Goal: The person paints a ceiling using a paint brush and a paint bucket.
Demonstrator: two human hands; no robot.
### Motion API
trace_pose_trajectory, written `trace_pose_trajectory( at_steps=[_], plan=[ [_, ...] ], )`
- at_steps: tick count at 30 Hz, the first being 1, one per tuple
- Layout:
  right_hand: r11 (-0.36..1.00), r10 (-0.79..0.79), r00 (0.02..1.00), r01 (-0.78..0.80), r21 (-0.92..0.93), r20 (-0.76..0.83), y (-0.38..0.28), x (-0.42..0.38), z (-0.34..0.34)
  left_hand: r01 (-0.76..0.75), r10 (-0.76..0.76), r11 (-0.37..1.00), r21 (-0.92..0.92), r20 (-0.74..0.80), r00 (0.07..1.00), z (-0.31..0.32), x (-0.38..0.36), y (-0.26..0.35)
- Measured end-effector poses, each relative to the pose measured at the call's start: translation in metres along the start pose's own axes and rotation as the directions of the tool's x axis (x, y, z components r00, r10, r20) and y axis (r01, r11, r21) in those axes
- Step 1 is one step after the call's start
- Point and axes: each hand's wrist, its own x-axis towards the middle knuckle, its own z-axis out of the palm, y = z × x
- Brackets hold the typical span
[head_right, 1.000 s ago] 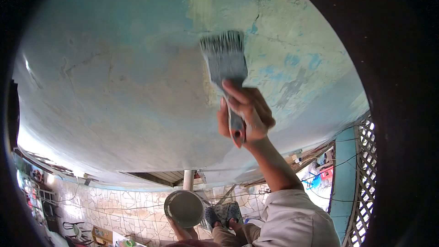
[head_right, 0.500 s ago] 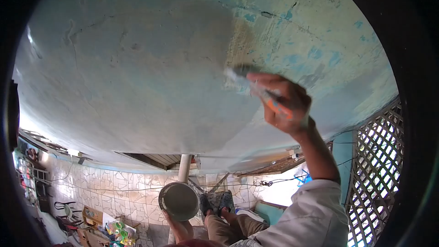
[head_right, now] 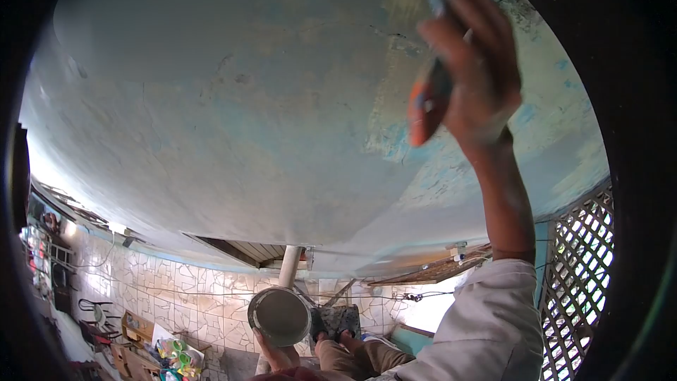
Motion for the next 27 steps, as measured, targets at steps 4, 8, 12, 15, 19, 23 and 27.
trace_pose_trajectory(
  at_steps=[4,8,12,15,19,23,27],
  plan=[
    [0.980,0.113,0.976,-0.140,0.138,0.188,-0.052,-0.044,-0.002,-0.008,0.009,1.000,-0.022,0.022,1.000,0.005,0.003,0.000],
    [0.947,0.116,0.929,-0.210,0.241,0.353,-0.101,-0.094,-0.015,0.017,-0.018,1.000,-0.014,-0.042,0.999,0.000,0.006,0.000],
    [0.826,0.104,0.878,-0.339,0.451,0.468,-0.149,-0.122,-0.037,0.042,-0.043,0.999,-0.027,-0.033,0.999,0.005,0.004,0.008],
    [0.614,0.175,0.840,-0.501,0.610,0.513,-0.139,-0.133,-0.043,0.026,-0.026,1.000,-0.015,-0.013,1.000,0.013,0.002,0.015],
    [0.795,0.256,0.893,-0.412,0.445,0.370,-0.087,-0.078,-0.029,0.031,-0.032,0.999,-0.022,-0.025,0.999,0.017,-0.001,0.016],
    [0.753,0.393,0.901,-0.429,0.500,0.181,-0.045,-0.028,-0.021,0.023,-0.025,0.997,-0.074,-0.022,0.999,0.017,-0.004,0.017],
    [0.906,0.252,0.946,-0.156,0.393,-0.206,-0.008,0.006,-0.004,-0.003,0.001,0.997,-0.071,-0.033,0.999,0.012,-0.001,0.010]
  ],
)
